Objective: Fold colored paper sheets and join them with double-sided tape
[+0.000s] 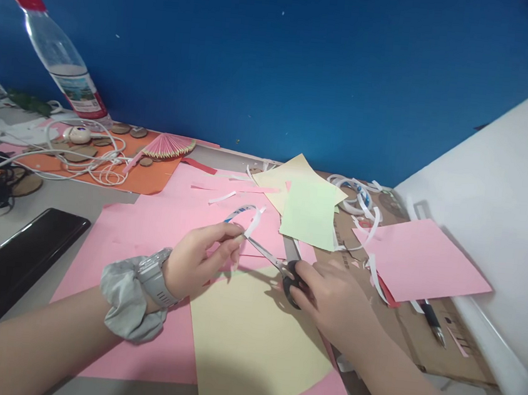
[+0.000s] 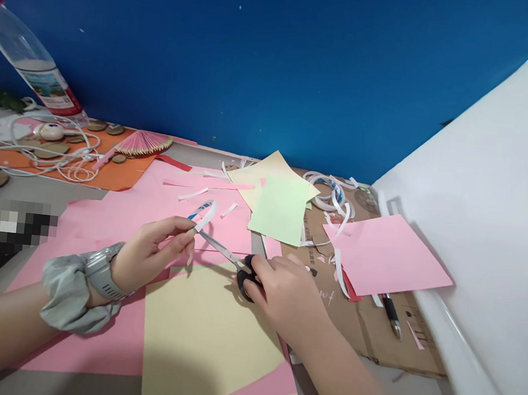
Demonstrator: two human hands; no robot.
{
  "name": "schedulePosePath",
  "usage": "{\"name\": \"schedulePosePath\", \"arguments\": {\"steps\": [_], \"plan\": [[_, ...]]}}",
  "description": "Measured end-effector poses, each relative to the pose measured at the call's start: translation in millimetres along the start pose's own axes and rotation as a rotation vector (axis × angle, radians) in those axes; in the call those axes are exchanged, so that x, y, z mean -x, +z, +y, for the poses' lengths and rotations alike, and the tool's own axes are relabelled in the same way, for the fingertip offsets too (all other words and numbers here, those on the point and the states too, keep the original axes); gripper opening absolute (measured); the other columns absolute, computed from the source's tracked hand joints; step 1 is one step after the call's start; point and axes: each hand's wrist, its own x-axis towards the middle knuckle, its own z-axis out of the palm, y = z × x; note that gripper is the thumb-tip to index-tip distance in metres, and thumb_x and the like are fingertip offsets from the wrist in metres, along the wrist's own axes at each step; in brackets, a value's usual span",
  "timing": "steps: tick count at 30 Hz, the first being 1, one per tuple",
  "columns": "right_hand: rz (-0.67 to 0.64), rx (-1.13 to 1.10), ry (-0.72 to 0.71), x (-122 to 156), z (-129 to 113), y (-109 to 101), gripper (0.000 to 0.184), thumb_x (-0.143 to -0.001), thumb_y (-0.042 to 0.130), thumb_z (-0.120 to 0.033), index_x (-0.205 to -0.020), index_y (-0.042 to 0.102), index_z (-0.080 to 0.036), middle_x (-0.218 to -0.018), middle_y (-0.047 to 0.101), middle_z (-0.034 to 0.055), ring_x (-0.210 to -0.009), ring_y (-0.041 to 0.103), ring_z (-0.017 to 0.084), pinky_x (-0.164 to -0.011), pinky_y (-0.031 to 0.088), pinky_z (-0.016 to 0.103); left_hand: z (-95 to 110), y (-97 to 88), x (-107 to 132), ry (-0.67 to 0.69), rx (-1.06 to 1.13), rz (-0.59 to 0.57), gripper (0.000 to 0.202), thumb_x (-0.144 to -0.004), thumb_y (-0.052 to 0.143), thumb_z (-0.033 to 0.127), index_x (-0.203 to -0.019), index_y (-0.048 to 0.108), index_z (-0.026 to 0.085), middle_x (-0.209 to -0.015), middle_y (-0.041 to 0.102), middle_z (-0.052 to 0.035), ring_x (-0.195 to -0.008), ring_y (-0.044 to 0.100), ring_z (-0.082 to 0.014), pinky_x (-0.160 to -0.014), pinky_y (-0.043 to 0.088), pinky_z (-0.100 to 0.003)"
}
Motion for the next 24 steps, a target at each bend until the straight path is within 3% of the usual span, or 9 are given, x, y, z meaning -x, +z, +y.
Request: {"name": "schedulePosePath", "arguments": {"steps": [3,6,10,16,24], "plan": [[-0.13,-0.086,0.049,-2.0,-4.3,-2.1,0.008,-0.081,0.051,-0.02,-0.074,0.049,-0.019,-0.064,0.057,-0.0002,-0.061,0.048,0.017,-0.06,0.028,0.026,0.1,0.1,-0.1,-0.002,-0.009,0.004,0.014,-0.091,0.041,0.019,-0.088,0.055,0.017,-0.063,0.059,0.0032,-0.06,0.056,-0.0092,-0.064,0.044,-0.022],[-0.159,-0.116,0.059,-3.9,-7.5,-4.6,0.015,-0.076,0.054,-0.024,-0.068,0.043,-0.02,-0.061,0.052,-0.0018,-0.06,0.046,0.016,-0.06,0.027,0.026,-0.6,0.8,0.5,-0.031,-0.006,0.005,0.014,-0.091,0.042,0.021,-0.094,0.055,0.017,-0.066,0.062,0.0015,-0.062,0.06,-0.0103,-0.063,0.046,-0.021],[-0.115,-0.087,0.03,-3.0,-6.7,-4.8,0.016,-0.077,0.054,-0.023,-0.065,0.043,-0.02,-0.057,0.05,-0.0028,-0.057,0.045,0.015,-0.06,0.026,0.026,-2.2,0.8,1.1,-0.026,-0.016,0.013,0.014,-0.09,0.042,0.02,-0.095,0.055,0.017,-0.065,0.063,0.0017,-0.061,0.06,-0.0101,-0.063,0.046,-0.021],[0.095,0.073,-0.025,2.0,-0.9,0.6,0.011,-0.081,0.051,-0.019,-0.07,0.054,-0.018,-0.053,0.055,-0.0011,-0.054,0.05,0.017,-0.058,0.024,0.028,-0.3,-0.6,0.7,-0.031,0.015,-0.009,0.014,-0.091,0.041,0.018,-0.087,0.055,0.017,-0.062,0.059,0.0037,-0.059,0.055,-0.0084,-0.065,0.044,-0.021],[0.038,0.07,-0.005,0.7,-8.2,-0.9,0.011,-0.077,0.056,-0.026,-0.07,0.053,-0.017,-0.057,0.056,-0.0001,-0.058,0.05,0.018,-0.061,0.026,0.03,-1.4,0.9,2.3,0.013,-0.041,0.008,0.011,-0.089,0.043,0.015,-0.086,0.053,0.019,-0.064,0.06,0.0031,-0.062,0.058,-0.0096,-0.062,0.045,-0.021]]}}
